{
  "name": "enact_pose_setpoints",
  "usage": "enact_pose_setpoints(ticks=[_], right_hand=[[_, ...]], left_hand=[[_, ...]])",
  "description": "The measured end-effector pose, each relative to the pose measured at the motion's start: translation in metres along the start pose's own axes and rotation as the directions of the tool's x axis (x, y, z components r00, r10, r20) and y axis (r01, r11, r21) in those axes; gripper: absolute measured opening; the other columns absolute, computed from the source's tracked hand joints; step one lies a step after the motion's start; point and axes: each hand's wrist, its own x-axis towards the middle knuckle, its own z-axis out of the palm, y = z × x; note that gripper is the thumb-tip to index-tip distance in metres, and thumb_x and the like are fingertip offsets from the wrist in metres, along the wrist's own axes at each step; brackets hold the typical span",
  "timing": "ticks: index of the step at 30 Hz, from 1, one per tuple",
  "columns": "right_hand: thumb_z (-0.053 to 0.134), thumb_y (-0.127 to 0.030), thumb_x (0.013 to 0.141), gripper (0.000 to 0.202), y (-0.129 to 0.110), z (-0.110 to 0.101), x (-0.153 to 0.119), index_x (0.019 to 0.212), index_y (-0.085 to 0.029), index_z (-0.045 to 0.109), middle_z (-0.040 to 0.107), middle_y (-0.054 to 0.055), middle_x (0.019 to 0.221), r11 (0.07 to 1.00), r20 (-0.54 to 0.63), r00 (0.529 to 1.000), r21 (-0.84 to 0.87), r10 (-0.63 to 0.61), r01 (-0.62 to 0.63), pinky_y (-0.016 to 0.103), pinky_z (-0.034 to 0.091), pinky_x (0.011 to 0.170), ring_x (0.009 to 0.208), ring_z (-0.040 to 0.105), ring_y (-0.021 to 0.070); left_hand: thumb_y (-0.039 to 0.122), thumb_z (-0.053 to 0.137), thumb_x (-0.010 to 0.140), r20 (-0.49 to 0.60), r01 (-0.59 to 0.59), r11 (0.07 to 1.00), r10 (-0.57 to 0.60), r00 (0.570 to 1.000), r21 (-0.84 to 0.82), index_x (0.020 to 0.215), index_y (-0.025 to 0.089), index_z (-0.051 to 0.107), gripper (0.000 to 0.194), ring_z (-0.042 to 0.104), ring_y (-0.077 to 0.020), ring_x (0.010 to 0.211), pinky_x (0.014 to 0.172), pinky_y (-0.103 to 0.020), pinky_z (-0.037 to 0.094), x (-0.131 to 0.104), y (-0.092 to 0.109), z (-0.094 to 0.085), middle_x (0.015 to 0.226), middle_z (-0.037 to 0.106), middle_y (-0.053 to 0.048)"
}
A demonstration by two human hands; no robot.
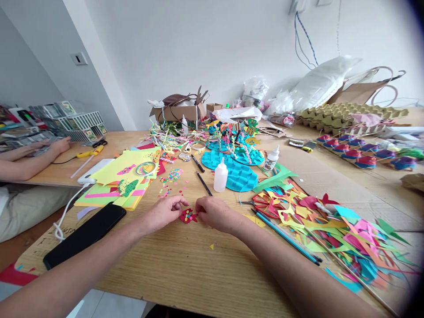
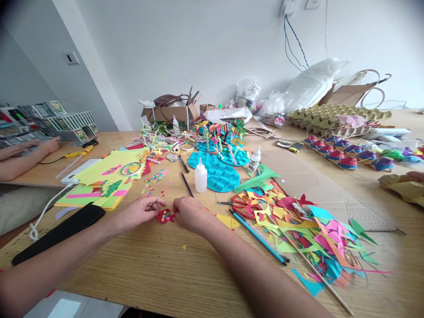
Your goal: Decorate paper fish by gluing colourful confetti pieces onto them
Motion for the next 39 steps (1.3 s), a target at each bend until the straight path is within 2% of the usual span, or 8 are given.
enact_pose_setpoints(ticks=[6, 10, 12, 14, 16, 17, 26, 39], right_hand=[[0.046, -0.007, 0.065, 0.025, 0.000, -0.010, 0.001, 0.083, -0.017, 0.060, 0.063, 0.004, 0.077, 0.981, -0.062, 0.996, 0.187, 0.070, -0.058, 0.021, 0.035, 0.053, 0.068, 0.055, 0.0143], [0.043, -0.009, 0.069, 0.025, 0.003, -0.016, 0.001, 0.088, -0.017, 0.058, 0.063, 0.003, 0.088, 0.933, -0.046, 0.999, 0.359, 0.027, -0.009, 0.018, 0.040, 0.060, 0.079, 0.057, 0.0117], [0.042, -0.015, 0.073, 0.023, 0.003, -0.019, -0.001, 0.091, -0.017, 0.056, 0.063, 0.002, 0.089, 0.848, 0.003, 1.000, 0.530, 0.000, -0.001, 0.017, 0.040, 0.058, 0.081, 0.057, 0.0113], [0.044, -0.022, 0.075, 0.020, 0.000, -0.022, -0.005, 0.091, -0.018, 0.056, 0.061, 0.002, 0.089, 0.686, 0.063, 0.997, 0.727, -0.032, -0.024, 0.017, 0.039, 0.055, 0.083, 0.056, 0.0123], [0.050, -0.026, 0.073, 0.018, -0.005, -0.023, -0.009, 0.088, -0.018, 0.057, 0.059, 0.001, 0.086, 0.552, 0.095, 0.994, 0.833, -0.063, -0.044, 0.018, 0.036, 0.054, 0.081, 0.054, 0.0123], [0.052, -0.027, 0.072, 0.018, -0.008, -0.023, -0.011, 0.086, -0.018, 0.057, 0.058, 0.000, 0.083, 0.536, 0.093, 0.993, 0.843, -0.071, -0.040, 0.018, 0.035, 0.054, 0.076, 0.052, 0.0113], [0.055, -0.018, 0.069, 0.005, -0.025, -0.018, -0.014, 0.073, -0.016, 0.054, 0.042, -0.009, 0.053, 0.532, 0.012, 0.998, 0.845, 0.065, -0.045, 0.018, 0.025, 0.046, 0.046, 0.033, 0.0047], [0.053, -0.019, 0.070, 0.005, -0.022, -0.016, -0.012, 0.073, -0.016, 0.055, 0.038, -0.009, 0.048, 0.598, 0.010, 0.994, 0.798, 0.109, -0.074, 0.018, 0.020, 0.041, 0.040, 0.028, 0.0039]], left_hand=[[0.021, 0.053, 0.063, -0.091, -0.021, 0.999, 0.017, 0.996, -0.049, 0.083, 0.017, 0.058, 0.022, 0.055, -0.0126, 0.060, 0.053, -0.021, 0.040, -0.013, 0.019, -0.010, 0.064, 0.058, 0.002], [0.024, 0.054, 0.065, -0.185, -0.085, 0.992, 0.066, 0.981, -0.097, 0.089, 0.018, 0.057, 0.024, 0.056, -0.0128, 0.062, 0.051, -0.020, 0.041, -0.022, 0.029, -0.019, 0.070, 0.060, 0.000], [0.025, 0.053, 0.068, -0.231, -0.117, 0.990, 0.096, 0.968, -0.079, 0.091, 0.018, 0.056, 0.025, 0.056, -0.0129, 0.064, 0.051, -0.020, 0.041, -0.025, 0.031, -0.021, 0.073, 0.059, 0.000], [0.026, 0.052, 0.069, -0.273, -0.134, 0.990, 0.114, 0.955, -0.054, 0.092, 0.018, 0.055, 0.024, 0.055, -0.0132, 0.065, 0.052, -0.021, 0.042, -0.026, 0.034, -0.022, 0.074, 0.059, -0.001], [0.025, 0.051, 0.070, -0.303, -0.139, 0.990, 0.123, 0.945, -0.029, 0.093, 0.017, 0.055, 0.025, 0.055, -0.0133, 0.066, 0.055, -0.022, 0.043, -0.027, 0.037, -0.020, 0.075, 0.059, -0.001], [0.025, 0.050, 0.070, -0.312, -0.143, 0.990, 0.131, 0.941, -0.017, 0.093, 0.017, 0.054, 0.025, 0.056, -0.0135, 0.067, 0.057, -0.023, 0.044, -0.027, 0.038, -0.019, 0.076, 0.060, -0.001], [0.023, 0.047, 0.071, -0.327, -0.187, 0.979, 0.201, 0.923, 0.076, 0.096, 0.019, 0.055, 0.026, 0.057, -0.0144, 0.071, 0.063, -0.024, 0.046, -0.025, 0.043, -0.009, 0.078, 0.060, -0.001], [0.023, 0.046, 0.074, -0.293, -0.161, 0.984, 0.175, 0.940, 0.071, 0.098, 0.019, 0.053, 0.026, 0.057, -0.0150, 0.075, 0.067, -0.025, 0.045, -0.022, 0.042, -0.005, 0.084, 0.060, -0.002]])
